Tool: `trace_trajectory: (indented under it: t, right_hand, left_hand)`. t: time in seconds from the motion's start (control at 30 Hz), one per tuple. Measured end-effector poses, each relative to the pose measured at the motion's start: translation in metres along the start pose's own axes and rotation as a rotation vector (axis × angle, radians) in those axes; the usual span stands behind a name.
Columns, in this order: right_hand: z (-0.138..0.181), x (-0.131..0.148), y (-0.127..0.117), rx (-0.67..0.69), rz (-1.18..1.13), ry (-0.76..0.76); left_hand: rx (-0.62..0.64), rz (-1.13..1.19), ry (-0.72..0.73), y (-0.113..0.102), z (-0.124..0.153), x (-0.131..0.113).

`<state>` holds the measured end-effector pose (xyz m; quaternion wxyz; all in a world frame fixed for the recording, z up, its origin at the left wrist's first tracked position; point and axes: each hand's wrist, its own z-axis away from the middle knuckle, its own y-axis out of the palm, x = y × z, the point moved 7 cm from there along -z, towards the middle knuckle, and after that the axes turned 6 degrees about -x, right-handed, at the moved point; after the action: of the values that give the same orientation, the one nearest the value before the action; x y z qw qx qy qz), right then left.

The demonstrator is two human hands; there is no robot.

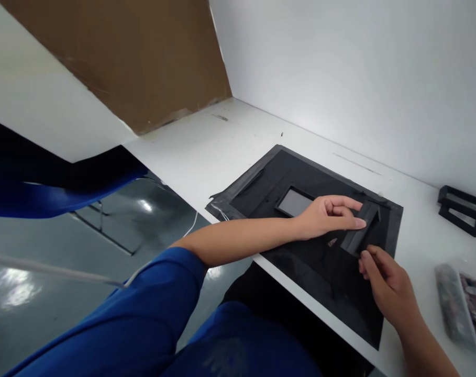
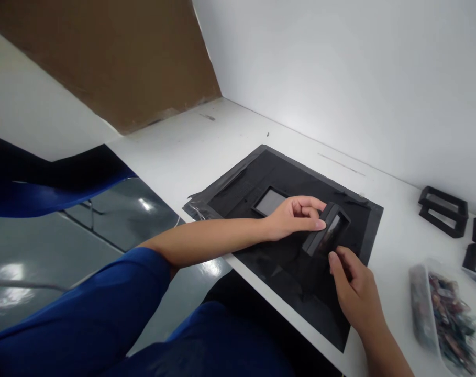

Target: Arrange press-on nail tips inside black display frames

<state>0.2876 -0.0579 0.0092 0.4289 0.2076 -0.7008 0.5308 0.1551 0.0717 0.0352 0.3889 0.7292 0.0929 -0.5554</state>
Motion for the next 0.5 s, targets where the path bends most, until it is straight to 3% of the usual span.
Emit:
trace_trajectory:
  t: [0.13,0.27,0.4,0.5]
  right_hand:
    - [0.003,0.005,-0.016,-0.181,0.106,-0.064]
    - [0.006,0.010,-0.025,-0.311,0.107,-0.110]
    - [0.010,0.017,-0.022,-0.266,0.009,-0.205]
    - [0.013,0.022,-0.017,-0.203,-0.081,-0.270]
  left_hand:
    - [0.045,-0.036,0.016,0.008,0.006,-0.005]
    - [0.073,-0.181,0.152,0.016,0.016,-0.015]
    - [0.078,-0.364,0.246,0.019,0.020,-0.015]
    - [0.177,-0.503,0.279,0.026,0.022,-0.012]
